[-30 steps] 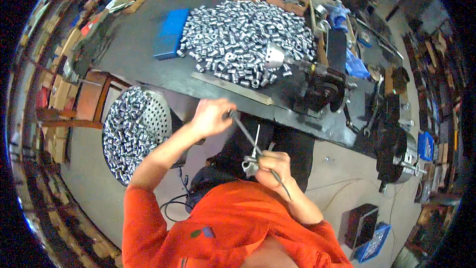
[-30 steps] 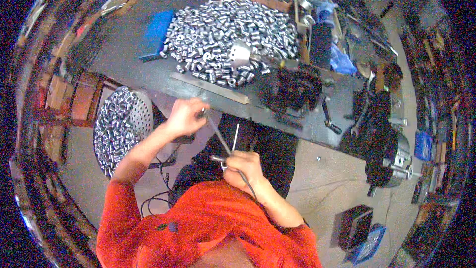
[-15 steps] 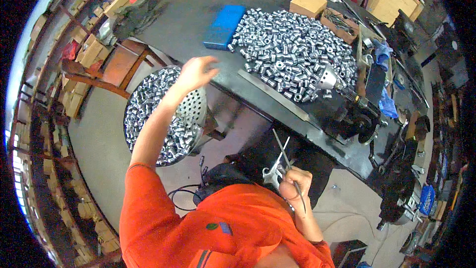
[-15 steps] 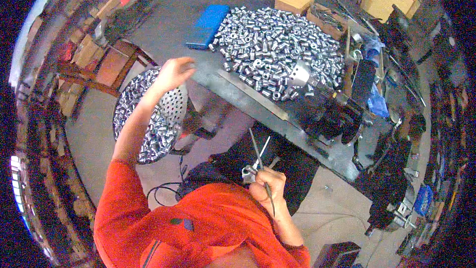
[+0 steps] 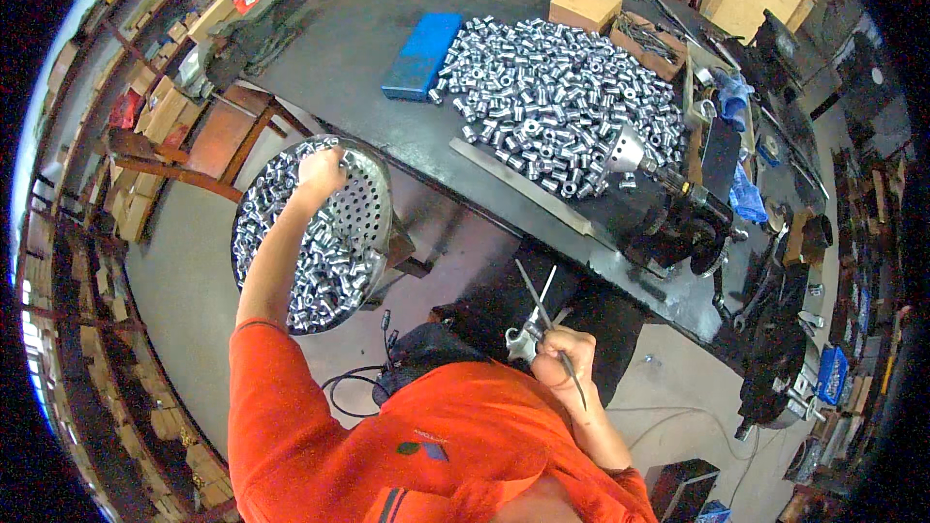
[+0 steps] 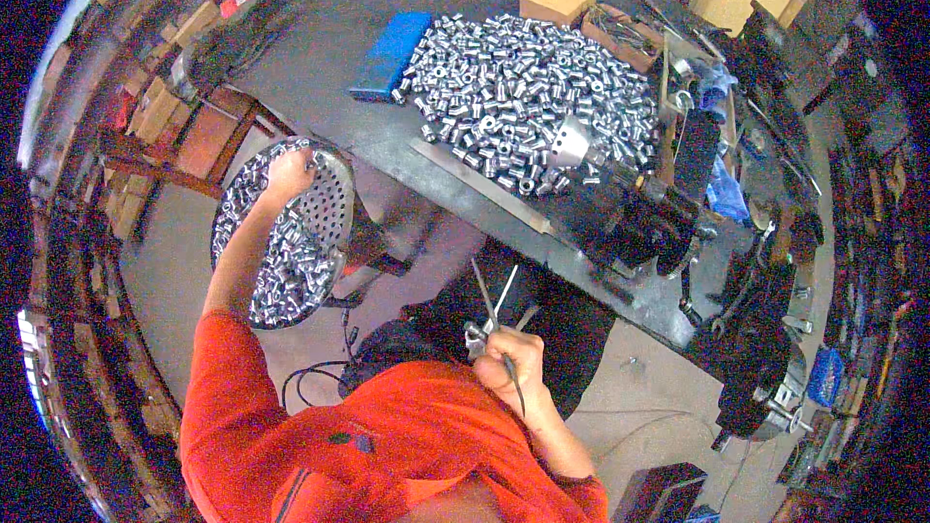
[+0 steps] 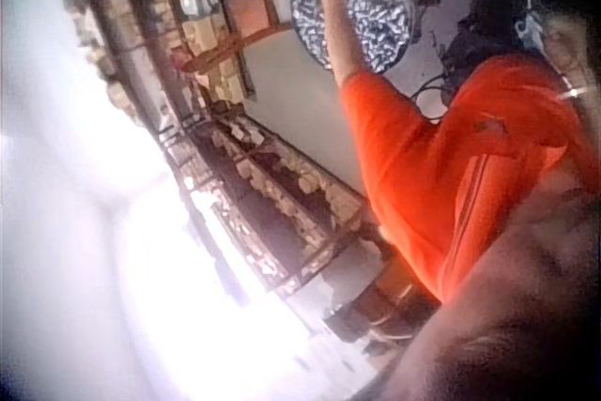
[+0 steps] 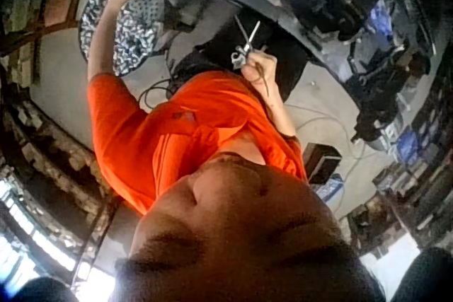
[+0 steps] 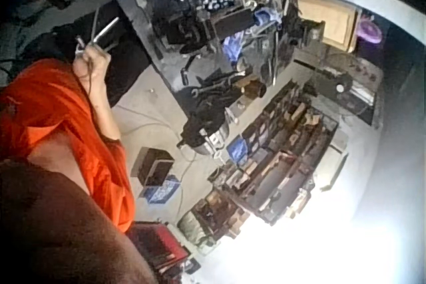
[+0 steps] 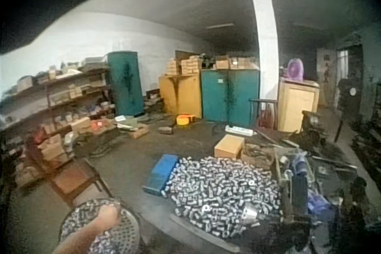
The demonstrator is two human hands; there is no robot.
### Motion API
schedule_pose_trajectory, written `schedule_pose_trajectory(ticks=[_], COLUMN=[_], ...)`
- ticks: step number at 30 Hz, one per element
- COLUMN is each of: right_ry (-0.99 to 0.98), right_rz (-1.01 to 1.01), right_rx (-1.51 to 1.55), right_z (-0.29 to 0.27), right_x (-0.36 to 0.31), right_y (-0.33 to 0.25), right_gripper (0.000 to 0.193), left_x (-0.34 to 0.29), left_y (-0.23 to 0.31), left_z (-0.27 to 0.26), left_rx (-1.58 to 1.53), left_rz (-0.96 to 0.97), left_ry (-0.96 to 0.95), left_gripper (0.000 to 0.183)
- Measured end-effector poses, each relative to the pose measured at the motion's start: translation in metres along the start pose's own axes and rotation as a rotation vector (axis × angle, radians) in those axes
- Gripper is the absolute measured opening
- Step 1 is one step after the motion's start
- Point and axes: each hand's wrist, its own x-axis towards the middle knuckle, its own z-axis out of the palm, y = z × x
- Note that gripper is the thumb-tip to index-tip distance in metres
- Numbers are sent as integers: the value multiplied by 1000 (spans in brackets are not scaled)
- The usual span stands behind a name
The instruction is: The person picks up small metal components from a bin, places them into a machine to process them, and then puts the finished items into a separate collection area.
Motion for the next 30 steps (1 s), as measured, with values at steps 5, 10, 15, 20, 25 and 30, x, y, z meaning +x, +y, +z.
schedule_pose_trajectory(ticks=[5,10,15,20,25,30], right_ry=[-27,19,-71,-92,-64,-78], right_rz=[-4,17,-8,-46,8,68], right_rx=[29,24,110,118,79,65], right_z=[-1,2,-4,-6,-6,-8], right_x=[0,3,7,10,8,13], right_y=[1,-1,-5,-10,-7,-8], right_gripper=[26,28,25,25,28,25], left_x=[-18,-37,-87,-137,-164,-166], left_y=[-6,7,101,172,203,204], left_z=[0,-31,-92,-107,-88,-71], left_rx=[-193,-1078,-1626,-1904,-2008,-2000], left_rz=[-123,-111,93,252,149,97], left_ry=[117,-61,-309,-895,-1251,-1297], left_gripper=[21,9,14,29,39,42])
